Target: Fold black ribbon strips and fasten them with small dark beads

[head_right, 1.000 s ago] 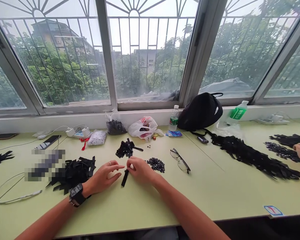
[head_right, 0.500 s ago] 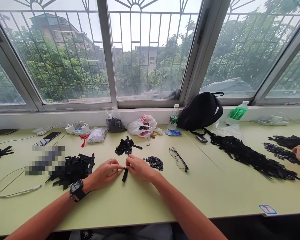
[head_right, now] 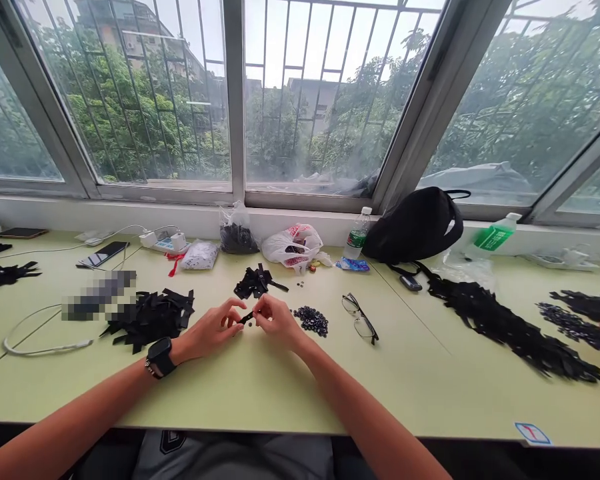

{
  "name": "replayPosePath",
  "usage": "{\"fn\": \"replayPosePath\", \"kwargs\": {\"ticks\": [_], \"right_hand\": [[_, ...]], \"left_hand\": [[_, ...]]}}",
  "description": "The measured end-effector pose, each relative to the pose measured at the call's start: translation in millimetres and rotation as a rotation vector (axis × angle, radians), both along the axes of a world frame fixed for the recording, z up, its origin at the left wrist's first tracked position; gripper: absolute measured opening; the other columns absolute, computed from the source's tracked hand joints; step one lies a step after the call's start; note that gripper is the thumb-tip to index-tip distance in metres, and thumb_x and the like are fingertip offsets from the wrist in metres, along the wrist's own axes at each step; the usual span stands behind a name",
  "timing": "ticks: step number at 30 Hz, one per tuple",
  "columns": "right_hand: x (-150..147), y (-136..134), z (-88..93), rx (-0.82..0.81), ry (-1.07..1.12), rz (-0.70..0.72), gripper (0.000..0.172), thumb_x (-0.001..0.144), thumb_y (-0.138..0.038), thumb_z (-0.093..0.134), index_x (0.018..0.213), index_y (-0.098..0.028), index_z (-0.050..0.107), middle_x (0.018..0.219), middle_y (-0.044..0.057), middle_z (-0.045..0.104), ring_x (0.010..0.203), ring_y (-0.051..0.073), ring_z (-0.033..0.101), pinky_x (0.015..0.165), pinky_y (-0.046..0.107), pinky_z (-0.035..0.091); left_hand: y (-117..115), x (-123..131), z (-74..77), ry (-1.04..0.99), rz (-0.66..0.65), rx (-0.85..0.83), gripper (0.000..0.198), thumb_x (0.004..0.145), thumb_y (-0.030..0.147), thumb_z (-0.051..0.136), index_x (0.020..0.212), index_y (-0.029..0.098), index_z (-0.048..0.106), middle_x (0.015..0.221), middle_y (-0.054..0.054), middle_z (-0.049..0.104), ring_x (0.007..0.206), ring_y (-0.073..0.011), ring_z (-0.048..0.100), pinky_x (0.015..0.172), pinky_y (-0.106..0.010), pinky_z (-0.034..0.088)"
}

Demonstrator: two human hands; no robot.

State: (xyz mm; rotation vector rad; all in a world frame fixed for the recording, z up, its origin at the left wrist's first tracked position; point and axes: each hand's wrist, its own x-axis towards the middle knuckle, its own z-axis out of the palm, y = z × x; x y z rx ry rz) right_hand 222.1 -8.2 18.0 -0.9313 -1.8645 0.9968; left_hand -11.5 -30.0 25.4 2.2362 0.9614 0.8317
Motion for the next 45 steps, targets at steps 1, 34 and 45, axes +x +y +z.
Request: {"fn": "replayPosePath", "kwargs": {"ticks": [1, 34, 45], "right_hand": [[1.0, 0.5, 0.5, 0.012, -0.007, -0.004, 0.006, 0.086, -0.023, 0.066, 0.089, -0.019, 0.063, 0.074, -0.001, 0.064, 0.066, 0.015, 0.062, 0.064, 0.027, 0.048], [6.2, -3.3, 3.6, 0.163, -0.287, -0.063, 0.028, 0.079, -0.003, 0.058, 0.088, -0.019, 0.079, 0.083, 0.002, 0.067, 0.065, 0.012, 0.055, 0.06, 0.023, 0.042], [7.0, -5.5, 4.7, 0.191, -0.328, -0.029, 0.031, 0.078, 0.0, 0.057, 0.089, -0.019, 0.078, 0.085, 0.001, 0.068, 0.068, 0.012, 0.057, 0.063, 0.024, 0.043]], "left_hand": [[0.8, -1.0, 0.8, -0.008, 0.011, 0.0, 0.031, 0.098, 0.023, 0.057, 0.129, 0.024, 0.055, 0.089, 0.002, 0.073, 0.065, -0.0121, 0.052, 0.063, -0.023, 0.04], [-1.4, -6.3, 4.6, 0.137, -0.056, 0.14, 0.033, 0.098, 0.015, 0.05, 0.113, 0.022, 0.079, 0.092, -0.004, 0.07, 0.067, -0.0137, 0.057, 0.065, -0.024, 0.043], [-1.0, -7.1, 5.2, 0.159, -0.055, 0.13, 0.032, 0.097, 0.013, 0.052, 0.11, 0.023, 0.08, 0.088, -0.003, 0.071, 0.07, -0.0147, 0.059, 0.065, -0.024, 0.043]]}}
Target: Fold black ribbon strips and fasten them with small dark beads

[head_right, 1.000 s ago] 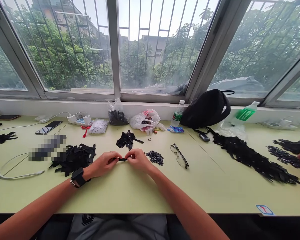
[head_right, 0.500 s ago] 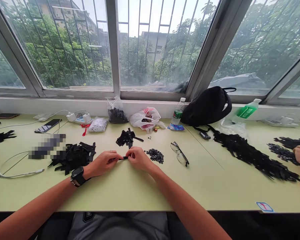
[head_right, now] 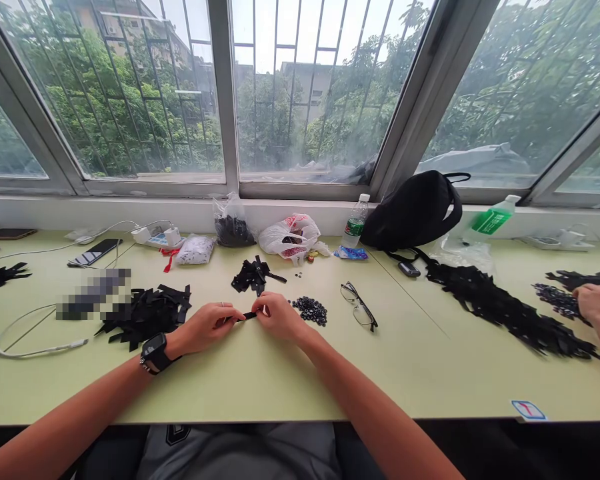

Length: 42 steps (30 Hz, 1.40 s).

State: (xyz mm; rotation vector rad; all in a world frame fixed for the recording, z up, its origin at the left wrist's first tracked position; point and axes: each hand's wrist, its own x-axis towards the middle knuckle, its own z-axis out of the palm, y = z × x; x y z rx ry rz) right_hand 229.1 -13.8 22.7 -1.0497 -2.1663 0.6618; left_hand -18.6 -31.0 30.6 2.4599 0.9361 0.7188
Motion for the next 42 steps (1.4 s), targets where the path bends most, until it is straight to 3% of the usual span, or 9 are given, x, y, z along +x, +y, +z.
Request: {"fn": "replayPosePath", "kwargs": {"ticks": [10, 12, 15, 20, 24, 29, 33, 36, 42], "right_hand": [[1, 2, -5.0, 0.026, -0.03, -0.026, 0.027, 0.081, -0.001, 0.057, 0.089, -0.02, 0.075, 0.087, 0.001, 0.065, 0.069, 0.013, 0.056, 0.064, 0.024, 0.042], [1, 2, -5.5, 0.06, -0.024, -0.065, 0.02, 0.083, -0.005, 0.062, 0.089, -0.02, 0.073, 0.087, 0.001, 0.063, 0.07, 0.013, 0.055, 0.065, 0.025, 0.042], [9, 8, -0.1, 0.137, -0.017, -0.122, 0.011, 0.087, -0.015, 0.066, 0.094, -0.021, 0.072, 0.092, 0.002, 0.064, 0.075, 0.015, 0.057, 0.071, 0.027, 0.045], [55, 31, 19.9, 0.273, -0.05, -0.345, 0.01, 0.092, -0.023, 0.061, 0.091, -0.021, 0.071, 0.093, 0.005, 0.068, 0.076, 0.018, 0.058, 0.075, 0.03, 0.046], [102, 49, 24.5, 0.239, -0.168, -0.468, 0.013, 0.089, -0.026, 0.06, 0.086, -0.02, 0.072, 0.091, 0.006, 0.07, 0.078, 0.02, 0.06, 0.072, 0.03, 0.045], [133, 56, 17.1, 0.057, -0.297, -0.368, 0.014, 0.085, -0.024, 0.06, 0.087, -0.022, 0.074, 0.089, 0.005, 0.074, 0.079, 0.019, 0.065, 0.072, 0.029, 0.048], [133, 53, 17.7, -0.038, -0.278, -0.294, 0.015, 0.084, -0.024, 0.061, 0.087, -0.022, 0.075, 0.091, 0.005, 0.075, 0.08, 0.019, 0.067, 0.071, 0.027, 0.051], [124, 50, 20.6, -0.057, -0.249, -0.226, 0.015, 0.085, -0.024, 0.061, 0.088, -0.022, 0.076, 0.095, 0.005, 0.074, 0.083, 0.019, 0.067, 0.073, 0.026, 0.051], [115, 50, 18.0, -0.055, -0.291, -0.194, 0.016, 0.082, -0.022, 0.061, 0.086, -0.019, 0.076, 0.082, 0.004, 0.069, 0.074, 0.017, 0.061, 0.066, 0.026, 0.048]], "left_hand": [[-1, -1, -2.4, 0.039, -0.003, -0.01, 0.03, 0.101, 0.016, 0.052, 0.113, 0.025, 0.078, 0.092, -0.004, 0.071, 0.075, -0.0166, 0.062, 0.07, -0.027, 0.049], [-3, -2, 0.7, 0.025, -0.004, 0.018, 0.023, 0.101, 0.022, 0.057, 0.113, 0.025, 0.077, 0.099, -0.005, 0.069, 0.086, -0.0191, 0.065, 0.081, -0.03, 0.053], [-6, -2, 6.1, -0.023, -0.027, 0.091, 0.021, 0.098, 0.035, 0.068, 0.116, 0.026, 0.073, 0.127, -0.009, 0.064, 0.119, -0.0262, 0.061, 0.107, -0.041, 0.05], [-1, -1, 1.8, -0.011, -0.074, 0.171, 0.046, 0.108, 0.012, 0.037, 0.144, 0.032, 0.057, 0.156, -0.005, 0.053, 0.142, -0.0241, 0.049, 0.12, -0.048, 0.044], [5, 0, -7.6, 0.083, -0.083, 0.19, 0.047, 0.107, 0.013, 0.042, 0.147, 0.032, 0.056, 0.162, -0.003, 0.048, 0.151, -0.0273, 0.042, 0.122, -0.054, 0.042], [6, 0, -9.9, 0.086, -0.095, 0.183, 0.033, 0.106, 0.018, 0.048, 0.131, 0.029, 0.067, 0.156, -0.002, 0.056, 0.15, -0.0259, 0.045, 0.123, -0.051, 0.044], [4, -4, -7.1, 0.037, -0.071, 0.152, 0.024, 0.101, 0.027, 0.06, 0.122, 0.03, 0.071, 0.148, -0.002, 0.064, 0.145, -0.0279, 0.052, 0.121, -0.052, 0.047], [1, -6, -3.2, 0.028, -0.05, 0.14, 0.028, 0.093, 0.035, 0.074, 0.12, 0.029, 0.072, 0.146, -0.004, 0.065, 0.142, -0.031, 0.053, 0.12, -0.054, 0.047], [6, -7, -2.7, -0.02, -0.013, 0.141, 0.029, 0.106, 0.032, 0.057, 0.132, 0.031, 0.069, 0.144, -0.003, 0.066, 0.141, -0.0255, 0.054, 0.12, -0.05, 0.048]]}}
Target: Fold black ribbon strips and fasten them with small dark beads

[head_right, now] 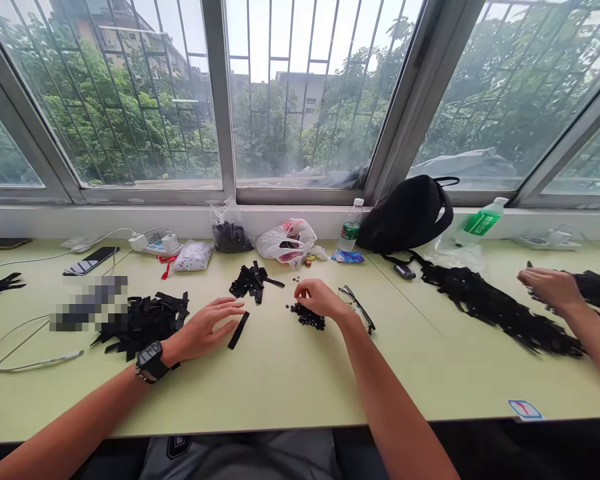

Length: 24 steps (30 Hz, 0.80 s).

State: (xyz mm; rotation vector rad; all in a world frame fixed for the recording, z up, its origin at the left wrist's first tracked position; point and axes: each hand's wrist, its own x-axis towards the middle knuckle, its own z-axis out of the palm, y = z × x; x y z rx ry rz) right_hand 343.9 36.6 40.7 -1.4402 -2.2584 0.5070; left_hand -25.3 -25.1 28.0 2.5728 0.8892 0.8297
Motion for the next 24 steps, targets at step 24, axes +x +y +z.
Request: {"fn": "replayPosePath", "kwargs": {"ticks": [24], "right_hand": [[-5.6, 0.1, -6.7, -0.019, -0.015, -0.031, 0.009, 0.084, -0.023, 0.067, 0.08, -0.02, 0.074, 0.085, 0.006, 0.074, 0.072, 0.017, 0.066, 0.067, 0.027, 0.052]], "left_hand": [[-3.2, -7.8, -1.7, 0.264, 0.016, -0.051, 0.053, 0.102, 0.054, 0.059, 0.153, 0.038, 0.054, 0.166, -0.005, 0.042, 0.153, -0.0396, 0.033, 0.12, -0.06, 0.04]]}}
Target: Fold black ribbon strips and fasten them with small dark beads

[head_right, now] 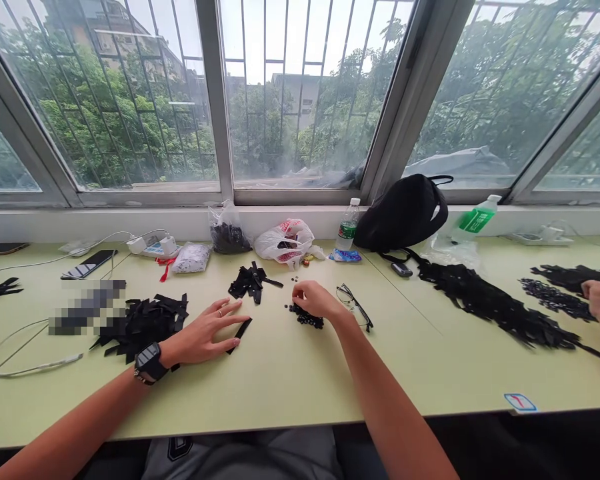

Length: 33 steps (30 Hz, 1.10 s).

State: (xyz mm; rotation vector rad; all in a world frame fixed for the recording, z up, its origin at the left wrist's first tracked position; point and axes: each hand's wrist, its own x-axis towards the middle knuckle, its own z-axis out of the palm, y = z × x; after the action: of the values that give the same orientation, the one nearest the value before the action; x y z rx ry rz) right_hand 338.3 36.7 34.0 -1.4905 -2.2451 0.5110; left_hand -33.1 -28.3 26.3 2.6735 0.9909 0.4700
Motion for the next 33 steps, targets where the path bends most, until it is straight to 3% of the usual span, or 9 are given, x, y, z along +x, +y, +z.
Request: {"fn": "replayPosePath", "kwargs": {"ticks": [4, 9, 18, 33], "right_hand": [[2.6, 1.0, 0.0, -0.01, -0.007, -0.011, 0.007, 0.083, -0.022, 0.069, 0.081, -0.02, 0.075, 0.083, 0.005, 0.073, 0.071, 0.016, 0.064, 0.065, 0.026, 0.051], [2.0, -0.1, -0.2, -0.011, 0.008, -0.022, 0.005, 0.082, -0.021, 0.069, 0.081, -0.02, 0.074, 0.08, 0.004, 0.071, 0.07, 0.017, 0.063, 0.063, 0.026, 0.049], [2.4, -2.2, 2.4, -0.004, 0.005, -0.03, 0.007, 0.082, -0.024, 0.068, 0.081, -0.02, 0.074, 0.08, 0.005, 0.071, 0.07, 0.017, 0.063, 0.062, 0.026, 0.048], [2.1, -3.8, 7.5, 0.051, 0.002, -0.05, 0.013, 0.085, -0.025, 0.061, 0.083, -0.021, 0.073, 0.077, 0.002, 0.068, 0.066, 0.015, 0.058, 0.062, 0.025, 0.043]], "left_hand": [[0.7, -0.6, -1.1, -0.012, -0.008, 0.012, 0.057, 0.101, 0.057, 0.061, 0.153, 0.037, 0.054, 0.166, -0.006, 0.042, 0.151, -0.0394, 0.035, 0.119, -0.058, 0.041], [1.8, -0.9, -1.3, 0.001, -0.026, 0.017, 0.047, 0.11, 0.046, 0.047, 0.156, 0.04, 0.049, 0.171, -0.004, 0.033, 0.153, -0.037, 0.035, 0.121, -0.058, 0.038], [3.0, -3.9, -3.3, -0.046, -0.029, 0.034, 0.052, 0.103, 0.052, 0.058, 0.153, 0.036, 0.055, 0.168, -0.007, 0.038, 0.151, -0.037, 0.037, 0.119, -0.055, 0.043], [0.4, -2.1, 3.4, -0.067, -0.035, 0.007, 0.049, 0.102, 0.046, 0.063, 0.149, 0.035, 0.058, 0.168, -0.007, 0.037, 0.148, -0.0356, 0.039, 0.119, -0.056, 0.045]]}}
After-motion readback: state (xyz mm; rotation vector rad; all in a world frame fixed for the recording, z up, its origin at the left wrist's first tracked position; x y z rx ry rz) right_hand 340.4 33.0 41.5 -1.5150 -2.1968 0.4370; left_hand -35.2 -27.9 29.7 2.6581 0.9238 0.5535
